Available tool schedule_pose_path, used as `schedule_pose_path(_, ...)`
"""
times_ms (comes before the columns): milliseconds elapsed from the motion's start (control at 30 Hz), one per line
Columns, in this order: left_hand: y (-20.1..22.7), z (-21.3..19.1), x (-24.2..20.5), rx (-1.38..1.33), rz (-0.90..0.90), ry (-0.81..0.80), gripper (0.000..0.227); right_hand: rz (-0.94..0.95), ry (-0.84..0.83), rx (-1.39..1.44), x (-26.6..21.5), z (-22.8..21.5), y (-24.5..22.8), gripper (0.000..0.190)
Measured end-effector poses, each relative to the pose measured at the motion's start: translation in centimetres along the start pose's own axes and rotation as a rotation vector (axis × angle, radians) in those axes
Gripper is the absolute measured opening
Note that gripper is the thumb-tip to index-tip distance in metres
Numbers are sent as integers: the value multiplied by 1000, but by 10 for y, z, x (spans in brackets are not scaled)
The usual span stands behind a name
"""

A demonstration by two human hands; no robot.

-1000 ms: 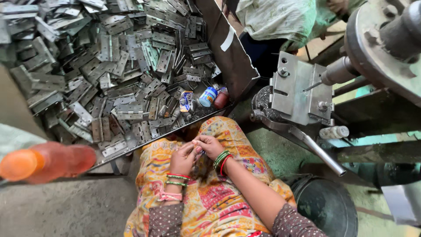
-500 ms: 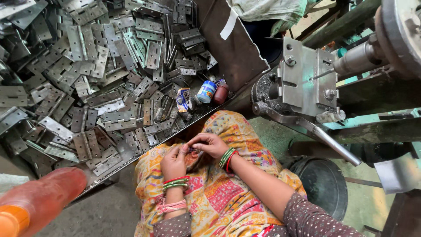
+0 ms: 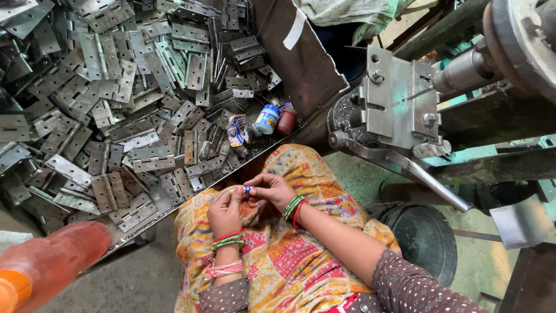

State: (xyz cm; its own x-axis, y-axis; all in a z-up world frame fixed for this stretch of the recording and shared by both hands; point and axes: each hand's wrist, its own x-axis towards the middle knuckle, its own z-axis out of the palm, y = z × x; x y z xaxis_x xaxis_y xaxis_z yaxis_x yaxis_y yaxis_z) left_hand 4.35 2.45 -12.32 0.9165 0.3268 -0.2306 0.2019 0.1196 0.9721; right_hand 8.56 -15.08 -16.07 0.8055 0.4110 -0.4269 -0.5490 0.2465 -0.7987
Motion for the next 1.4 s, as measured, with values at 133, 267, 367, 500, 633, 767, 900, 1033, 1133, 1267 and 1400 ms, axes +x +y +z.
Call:
schedule_pose_path(133, -7, -1, 2, -11, 57, -26, 20, 15, 93, 188, 0, 1, 18, 19)
schedule_pose_path(267, -18, -5, 4, -129, -18, -113, 21, 11, 70, 228, 4, -7, 25, 13)
schedule_pose_path(367, -20, -8, 1, -214, -77, -169, 21, 6, -36, 151, 2, -11, 18, 12)
schedule_pose_path(500, -19, -5, -1, -185, 39, -245, 17, -27, -106, 78, -3, -17, 3, 16)
schedule_pose_path(633, -27, -5, -11, -256, 29, -266, 16, 48, -71, 166, -4, -18, 16, 21)
schedule_pose_path(767, -19, 1, -21, -388, -8, -290, 16, 32, -71, 179, -13, -22, 22, 16)
schedule_pose_path(900, 2, 10, -35, -116, 178, -260, 16, 50, 79, 140, -25, -14, 12, 13)
schedule_pose_path(1033, 19, 27, -56, 201, 539, -133, 11, 9, 81, 266, -42, -1, -5, 15)
schedule_pose_path(1133, 30, 27, -64, 417, 697, -37, 10, 48, 115, 352, -57, 2, -14, 24)
schedule_pose_path(1267, 45, 28, -70, 556, 842, -29, 14, -5, -67, 362, -61, -1, -21, 18)
schedule_pose_path(1400, 53, 35, -78, 534, 882, -30, 16, 46, -185, 385, -58, -17, -23, 18)
